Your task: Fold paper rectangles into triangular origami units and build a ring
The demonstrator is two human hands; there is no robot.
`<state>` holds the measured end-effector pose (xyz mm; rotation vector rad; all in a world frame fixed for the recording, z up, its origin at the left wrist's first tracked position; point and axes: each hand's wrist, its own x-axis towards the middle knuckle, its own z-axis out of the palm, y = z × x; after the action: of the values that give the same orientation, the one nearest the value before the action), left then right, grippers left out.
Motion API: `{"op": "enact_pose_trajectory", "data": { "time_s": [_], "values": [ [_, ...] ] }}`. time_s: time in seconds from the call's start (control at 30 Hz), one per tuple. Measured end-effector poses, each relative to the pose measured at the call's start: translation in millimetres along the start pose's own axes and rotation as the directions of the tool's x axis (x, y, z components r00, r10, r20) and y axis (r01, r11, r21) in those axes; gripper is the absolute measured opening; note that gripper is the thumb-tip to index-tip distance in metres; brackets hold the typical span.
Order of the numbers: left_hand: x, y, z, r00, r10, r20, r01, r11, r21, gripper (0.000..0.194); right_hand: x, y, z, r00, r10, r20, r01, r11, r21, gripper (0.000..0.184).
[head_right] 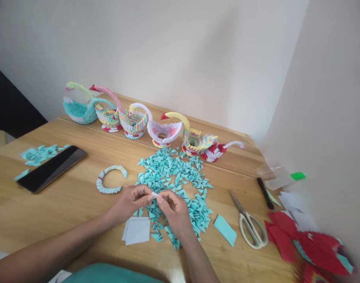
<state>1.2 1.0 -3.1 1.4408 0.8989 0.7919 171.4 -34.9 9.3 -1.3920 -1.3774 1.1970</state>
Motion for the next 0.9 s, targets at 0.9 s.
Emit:
{"op": "enact_pose_trajectory", "data": {
  "time_s": [0.9],
  "values": [
    [-2, 0, -0.5, 0.993, 0.119, -0.010, -0.113, 0.962, 0.247, 0.020, -2, -2, 0, 0.998, 0.054, 0.033, -0.056, 0.998, 0.041, 0.030]
  ]
}}
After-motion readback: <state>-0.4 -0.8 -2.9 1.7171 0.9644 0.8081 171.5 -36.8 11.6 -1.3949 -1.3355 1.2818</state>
